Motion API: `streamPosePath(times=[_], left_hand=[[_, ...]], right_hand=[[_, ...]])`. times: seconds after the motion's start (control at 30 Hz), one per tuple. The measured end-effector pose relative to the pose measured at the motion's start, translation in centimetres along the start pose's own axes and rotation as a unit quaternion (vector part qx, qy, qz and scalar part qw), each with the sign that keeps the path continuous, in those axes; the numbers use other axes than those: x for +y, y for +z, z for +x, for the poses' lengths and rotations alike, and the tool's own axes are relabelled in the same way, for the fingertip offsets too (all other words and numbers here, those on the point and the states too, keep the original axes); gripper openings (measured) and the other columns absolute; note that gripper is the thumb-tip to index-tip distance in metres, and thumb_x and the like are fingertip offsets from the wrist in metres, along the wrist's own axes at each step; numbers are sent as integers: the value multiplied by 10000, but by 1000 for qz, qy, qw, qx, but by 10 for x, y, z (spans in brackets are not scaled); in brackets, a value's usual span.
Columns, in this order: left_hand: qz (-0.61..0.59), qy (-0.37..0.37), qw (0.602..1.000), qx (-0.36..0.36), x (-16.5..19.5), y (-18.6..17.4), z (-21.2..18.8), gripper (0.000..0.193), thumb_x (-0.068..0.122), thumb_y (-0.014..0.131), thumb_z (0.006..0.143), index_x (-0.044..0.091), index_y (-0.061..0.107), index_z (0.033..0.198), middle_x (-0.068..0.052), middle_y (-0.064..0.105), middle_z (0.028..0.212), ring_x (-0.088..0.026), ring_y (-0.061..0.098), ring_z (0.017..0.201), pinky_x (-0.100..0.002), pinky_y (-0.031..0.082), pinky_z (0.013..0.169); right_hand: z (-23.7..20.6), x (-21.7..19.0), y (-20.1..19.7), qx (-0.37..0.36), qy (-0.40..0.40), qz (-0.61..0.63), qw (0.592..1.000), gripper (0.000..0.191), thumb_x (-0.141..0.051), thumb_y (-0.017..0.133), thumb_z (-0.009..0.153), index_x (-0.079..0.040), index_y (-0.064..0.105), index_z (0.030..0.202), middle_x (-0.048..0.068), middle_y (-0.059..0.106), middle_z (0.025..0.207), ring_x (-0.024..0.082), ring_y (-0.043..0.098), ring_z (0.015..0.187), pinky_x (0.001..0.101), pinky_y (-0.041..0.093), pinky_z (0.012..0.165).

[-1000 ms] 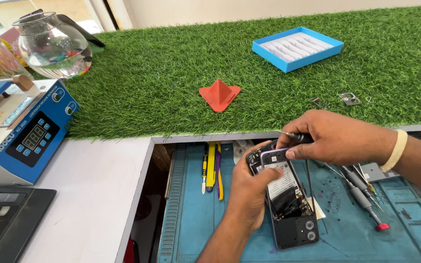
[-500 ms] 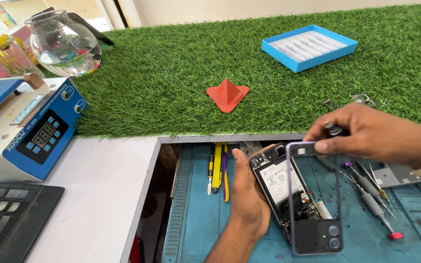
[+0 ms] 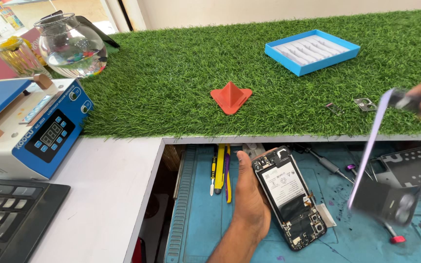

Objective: The person disassembles a smartphone by removing the back cover and unscrewing internal components. They detach the battery connector, lift the battery, and place it aside. The person then removes a metal bracket and other small parts from the chassis.

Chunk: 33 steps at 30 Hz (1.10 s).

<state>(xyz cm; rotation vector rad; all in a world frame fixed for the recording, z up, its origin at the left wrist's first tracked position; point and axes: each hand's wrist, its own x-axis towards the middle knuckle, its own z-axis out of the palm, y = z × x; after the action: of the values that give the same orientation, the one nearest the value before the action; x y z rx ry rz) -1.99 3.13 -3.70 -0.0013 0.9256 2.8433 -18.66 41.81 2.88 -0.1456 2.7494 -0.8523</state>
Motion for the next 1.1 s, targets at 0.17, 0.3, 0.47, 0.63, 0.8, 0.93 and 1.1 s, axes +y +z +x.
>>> streamPosePath(times=[0.17,0.3,0.47,0.63,0.8,0.93,1.1], left_hand=[[26,-33,999,31,0,-4,4,845,751,317,924,66,653,1286,-64,725,1116,-184,695,1029,-355,535,956],[29,-36,998,51,-4,-10,8,797,722,338,930,69,685,1227,-61,749,1098,-173,711,1010,-343,545,935],[150,-15,982,112,-4,-23,14,485,488,500,1019,48,701,1017,-48,755,905,-142,692,767,-323,544,712],[193,-16,972,132,-1,-37,13,385,372,512,1036,43,686,934,-50,725,776,-127,662,602,-306,531,516],[173,21,977,119,6,-37,7,354,261,531,1013,22,681,1228,-49,732,863,-109,686,658,-311,597,547],[166,-3,979,121,18,-26,-7,465,207,520,1014,40,490,1447,-86,723,988,-141,719,757,-370,632,584],[128,-18,979,156,24,-15,-33,614,104,461,980,125,318,1576,-154,699,1128,-232,762,879,-417,624,698]], right_hand=[[11,14,-3,40,30,-113,992,410,-279,749,863,-55,722,1206,124,700,820,180,569,549,357,459,467],[4,17,0,57,42,-149,986,418,-307,749,863,-81,728,1214,108,715,847,173,591,590,352,473,510],[-1,24,-5,74,52,-170,981,428,-343,748,863,-114,736,1225,90,733,882,166,618,642,346,490,564],[10,22,-3,88,55,-185,977,438,-380,747,864,-147,743,1235,71,752,917,158,645,694,340,507,617],[6,2,-2,122,59,-216,967,449,-416,746,864,-180,751,1245,52,771,951,150,672,745,333,524,671],[-22,-45,15,183,39,-285,940,457,-445,745,864,-206,757,1254,37,785,979,143,694,787,328,538,714],[-90,-94,75,152,13,-286,946,468,-481,744,864,-239,765,1264,18,804,1013,135,721,838,322,555,767]])
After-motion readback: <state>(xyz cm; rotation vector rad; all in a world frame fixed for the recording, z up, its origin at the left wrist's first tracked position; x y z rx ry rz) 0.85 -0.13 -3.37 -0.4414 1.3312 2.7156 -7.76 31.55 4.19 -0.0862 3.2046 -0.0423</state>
